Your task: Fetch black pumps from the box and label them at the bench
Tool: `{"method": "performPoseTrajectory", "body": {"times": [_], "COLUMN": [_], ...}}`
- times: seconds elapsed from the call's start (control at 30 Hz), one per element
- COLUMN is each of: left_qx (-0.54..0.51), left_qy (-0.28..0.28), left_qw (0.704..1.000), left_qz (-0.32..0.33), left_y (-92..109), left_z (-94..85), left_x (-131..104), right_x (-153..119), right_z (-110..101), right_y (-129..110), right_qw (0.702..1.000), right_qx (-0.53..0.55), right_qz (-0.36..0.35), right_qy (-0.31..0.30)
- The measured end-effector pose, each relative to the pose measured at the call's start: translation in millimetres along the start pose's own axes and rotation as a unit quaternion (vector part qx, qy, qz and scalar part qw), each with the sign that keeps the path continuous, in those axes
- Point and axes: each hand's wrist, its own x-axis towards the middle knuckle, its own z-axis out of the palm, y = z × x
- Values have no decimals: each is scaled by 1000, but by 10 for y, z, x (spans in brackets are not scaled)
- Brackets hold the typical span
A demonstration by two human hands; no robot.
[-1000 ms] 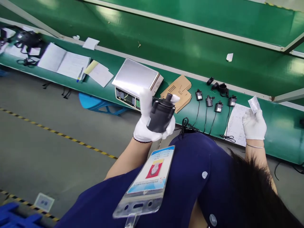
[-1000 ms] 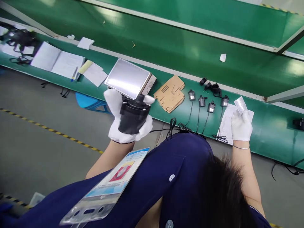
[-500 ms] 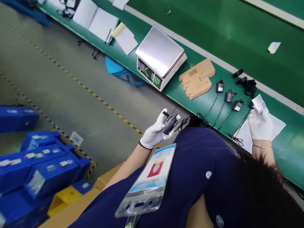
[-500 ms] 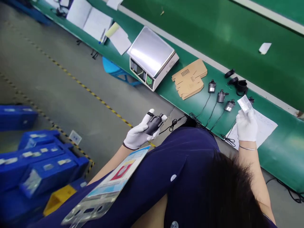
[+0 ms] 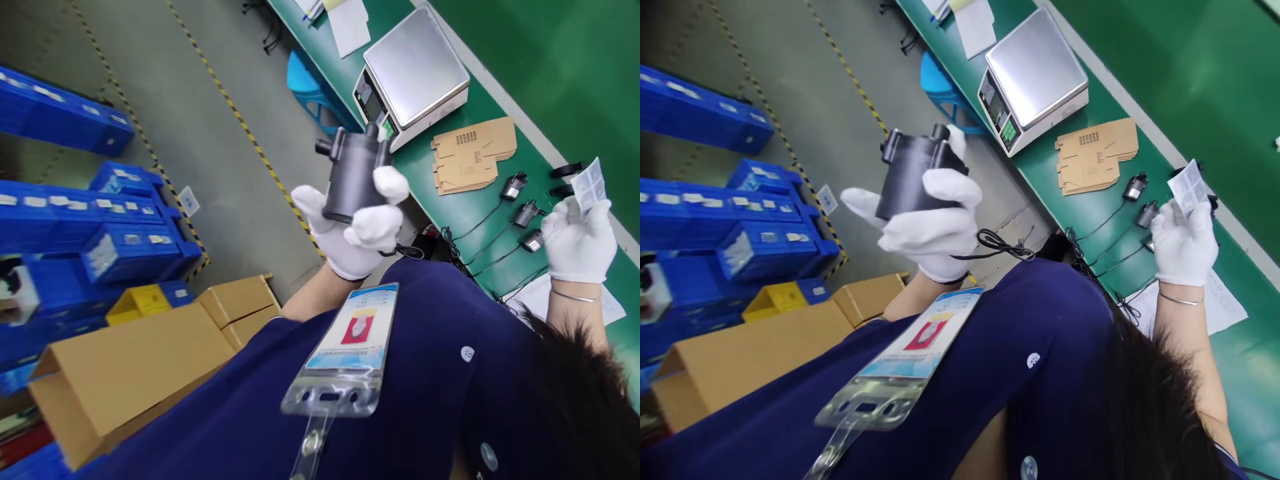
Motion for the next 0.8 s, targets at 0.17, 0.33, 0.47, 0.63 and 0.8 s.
{"method": "performPoseTrajectory", "body": {"times": [0.17,0.33,0.47,0.63,0.8], "left_qx": [-33,-12,-42,47,124], "left_qy": [-50,-53,-87,-64,-131], "left_qw": [996,992,983,976,938], "left_qz": [-63,-114,-153,-203,-297], "left_y": [-135,-203,-350,-594,-920], "left_z": [619,1054,1079,878,597], "left_x": [164,213,298,525,757], "right_x": [-270,-525,-757,-987,-1158], "right_z": [25,-210,-417,-652,-756], "right_y": [-131,-289,-326,-241,-163], "right_qw": [998,990,983,974,973], "right_qx": [-9,22,56,84,87], "right_qz": [-57,-122,-150,-144,-146], "right_qy": [40,60,86,156,158]}}
